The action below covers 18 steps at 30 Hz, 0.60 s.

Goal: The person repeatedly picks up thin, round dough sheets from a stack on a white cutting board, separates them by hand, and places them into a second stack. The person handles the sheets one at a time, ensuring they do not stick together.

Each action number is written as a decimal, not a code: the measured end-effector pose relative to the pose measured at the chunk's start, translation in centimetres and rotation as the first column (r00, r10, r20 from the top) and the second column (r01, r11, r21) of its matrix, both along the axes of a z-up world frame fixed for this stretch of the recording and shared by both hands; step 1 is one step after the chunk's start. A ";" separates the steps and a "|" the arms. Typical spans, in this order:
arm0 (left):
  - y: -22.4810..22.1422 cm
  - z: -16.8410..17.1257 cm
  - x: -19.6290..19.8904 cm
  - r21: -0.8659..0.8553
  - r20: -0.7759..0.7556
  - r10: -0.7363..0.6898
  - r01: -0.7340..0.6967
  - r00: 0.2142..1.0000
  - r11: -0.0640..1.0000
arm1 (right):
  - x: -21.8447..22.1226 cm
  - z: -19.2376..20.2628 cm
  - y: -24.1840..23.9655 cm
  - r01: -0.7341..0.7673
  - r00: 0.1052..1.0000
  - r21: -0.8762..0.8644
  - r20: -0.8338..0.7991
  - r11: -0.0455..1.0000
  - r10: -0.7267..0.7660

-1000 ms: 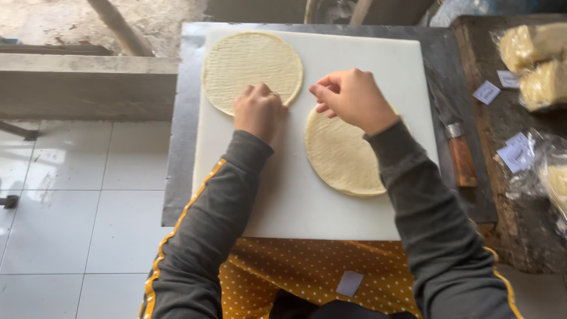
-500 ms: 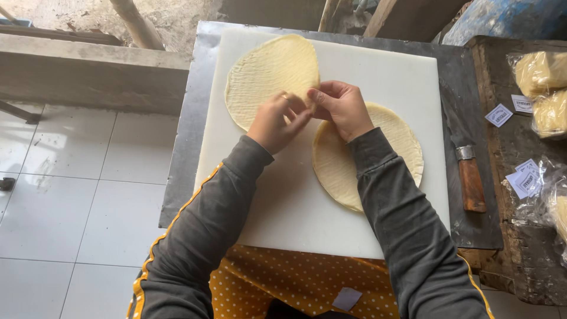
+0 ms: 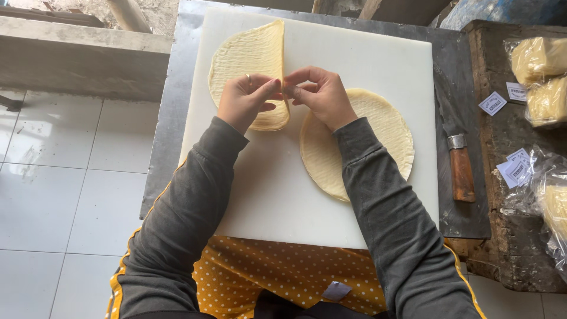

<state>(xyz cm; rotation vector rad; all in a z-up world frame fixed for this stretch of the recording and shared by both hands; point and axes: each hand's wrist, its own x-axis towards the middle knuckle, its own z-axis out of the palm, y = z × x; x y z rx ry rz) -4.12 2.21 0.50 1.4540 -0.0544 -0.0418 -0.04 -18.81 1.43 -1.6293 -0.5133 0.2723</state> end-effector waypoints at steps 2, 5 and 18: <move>0.1 0.1 0.0 0.021 -0.029 0.017 -0.016 0.999 1.000 | 0.0 0.0 0.1 -0.011 0.998 -0.026 0.059 1.000 0.013; 0.1 0.4 0.0 0.035 -0.064 0.023 -0.020 0.998 0.999 | 0.2 0.0 0.1 -0.011 0.995 -0.087 0.103 0.996 0.020; 0.1 1.2 -0.3 -0.042 -0.100 0.069 -0.074 0.993 0.996 | -0.6 0.1 0.9 0.141 0.914 -0.216 0.404 0.966 -0.043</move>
